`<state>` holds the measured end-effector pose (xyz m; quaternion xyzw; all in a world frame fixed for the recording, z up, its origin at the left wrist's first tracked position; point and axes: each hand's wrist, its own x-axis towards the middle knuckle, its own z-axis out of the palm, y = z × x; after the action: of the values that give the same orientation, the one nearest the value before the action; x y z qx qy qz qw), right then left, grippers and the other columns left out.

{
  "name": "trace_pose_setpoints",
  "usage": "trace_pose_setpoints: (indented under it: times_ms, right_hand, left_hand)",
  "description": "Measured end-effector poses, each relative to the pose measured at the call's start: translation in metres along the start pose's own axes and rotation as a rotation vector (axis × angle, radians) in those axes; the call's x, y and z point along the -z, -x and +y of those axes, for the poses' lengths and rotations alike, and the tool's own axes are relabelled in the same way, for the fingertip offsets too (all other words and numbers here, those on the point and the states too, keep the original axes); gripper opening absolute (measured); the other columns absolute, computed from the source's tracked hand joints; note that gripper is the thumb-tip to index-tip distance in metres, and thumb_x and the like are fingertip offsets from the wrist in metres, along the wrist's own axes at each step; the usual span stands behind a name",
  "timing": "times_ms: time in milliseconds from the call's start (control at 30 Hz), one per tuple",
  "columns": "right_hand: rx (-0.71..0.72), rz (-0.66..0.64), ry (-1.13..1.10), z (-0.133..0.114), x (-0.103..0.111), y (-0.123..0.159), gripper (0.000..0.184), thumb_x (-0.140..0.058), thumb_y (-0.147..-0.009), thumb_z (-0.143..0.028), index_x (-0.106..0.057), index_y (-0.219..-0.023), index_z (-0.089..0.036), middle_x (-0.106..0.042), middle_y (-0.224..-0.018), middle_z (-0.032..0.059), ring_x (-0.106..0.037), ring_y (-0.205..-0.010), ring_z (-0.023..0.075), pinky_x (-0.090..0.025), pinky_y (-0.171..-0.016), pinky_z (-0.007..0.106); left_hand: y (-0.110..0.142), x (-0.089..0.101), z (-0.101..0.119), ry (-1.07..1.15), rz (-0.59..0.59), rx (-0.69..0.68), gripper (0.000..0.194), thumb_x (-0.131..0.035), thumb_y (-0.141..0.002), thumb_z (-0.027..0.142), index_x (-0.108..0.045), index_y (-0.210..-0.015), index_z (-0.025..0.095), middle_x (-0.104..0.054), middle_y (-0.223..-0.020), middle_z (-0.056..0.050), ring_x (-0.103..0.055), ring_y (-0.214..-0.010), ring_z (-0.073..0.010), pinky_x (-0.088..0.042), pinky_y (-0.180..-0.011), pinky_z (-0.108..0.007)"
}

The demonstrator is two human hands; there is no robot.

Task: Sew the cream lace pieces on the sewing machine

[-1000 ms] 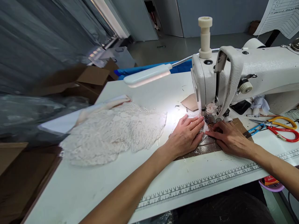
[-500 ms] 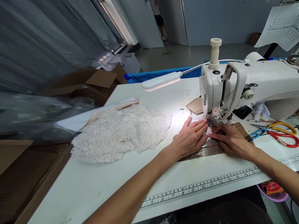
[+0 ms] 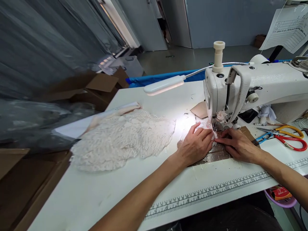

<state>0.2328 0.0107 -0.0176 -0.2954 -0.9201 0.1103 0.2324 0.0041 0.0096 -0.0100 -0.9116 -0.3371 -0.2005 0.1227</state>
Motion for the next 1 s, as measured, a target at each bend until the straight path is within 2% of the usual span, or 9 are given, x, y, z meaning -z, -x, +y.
trace_pose_setpoints:
  times_ms: [200,433,633,867,1000]
  right_hand:
    - [-0.044,-0.036,0.02,-0.002,-0.001,0.0,0.042,-0.044,-0.091,-0.014,-0.063,-0.127,-0.024,-0.057,-0.109,0.011,-0.052,-0.103,0.0233,-0.047,-0.089,0.042]
    - [-0.06,-0.096,0.034,-0.006,0.003,-0.001,0.041,-0.042,-0.094,-0.018,-0.06,-0.131,-0.022,-0.057,-0.111,0.013,-0.051,-0.103,0.025,-0.047,-0.086,0.042]
    - [-0.091,-0.065,0.084,-0.004,-0.004,-0.002,0.041,-0.039,-0.097,-0.022,-0.057,-0.133,-0.024,-0.056,-0.108,0.0135,-0.052,-0.096,0.0236,-0.048,-0.082,0.04]
    - [-0.08,-0.005,0.145,-0.005,-0.006,-0.01,0.039,-0.034,-0.099,-0.021,-0.058,-0.129,-0.02,-0.057,-0.106,0.0147,-0.053,-0.082,0.0202,-0.048,-0.072,0.036]
    - [-0.11,0.0,0.148,-0.008,-0.004,-0.015,0.04,-0.03,-0.101,-0.024,-0.061,-0.124,-0.017,-0.057,-0.104,0.0155,-0.055,-0.08,0.0207,-0.049,-0.071,0.038]
  left_hand:
    - [0.001,-0.002,-0.001,-0.019,0.066,-0.038,0.023,-0.043,-0.097,0.019,-0.065,-0.101,0.017,-0.072,-0.106,-0.006,-0.065,-0.085,-0.0185,-0.046,-0.101,-0.055]
    - [0.001,-0.002,-0.001,0.02,0.01,0.008,0.025,-0.041,-0.098,0.021,-0.065,-0.105,0.017,-0.07,-0.112,-0.008,-0.065,-0.093,-0.0209,-0.043,-0.104,-0.059]
    - [-0.002,-0.002,-0.001,-0.008,-0.042,0.063,0.03,-0.037,-0.1,0.022,-0.065,-0.108,0.015,-0.069,-0.108,-0.01,-0.064,-0.093,-0.022,-0.048,-0.098,-0.053]
    - [-0.008,-0.001,0.003,-0.096,-0.065,0.105,0.03,-0.038,-0.1,0.023,-0.066,-0.105,0.011,-0.068,-0.097,-0.013,-0.062,-0.086,-0.0232,-0.051,-0.079,-0.041]
    - [-0.01,-0.005,0.008,-0.086,-0.032,0.161,0.031,-0.037,-0.101,0.024,-0.065,-0.102,0.011,-0.068,-0.093,-0.012,-0.061,-0.081,-0.0217,-0.049,-0.069,-0.036]
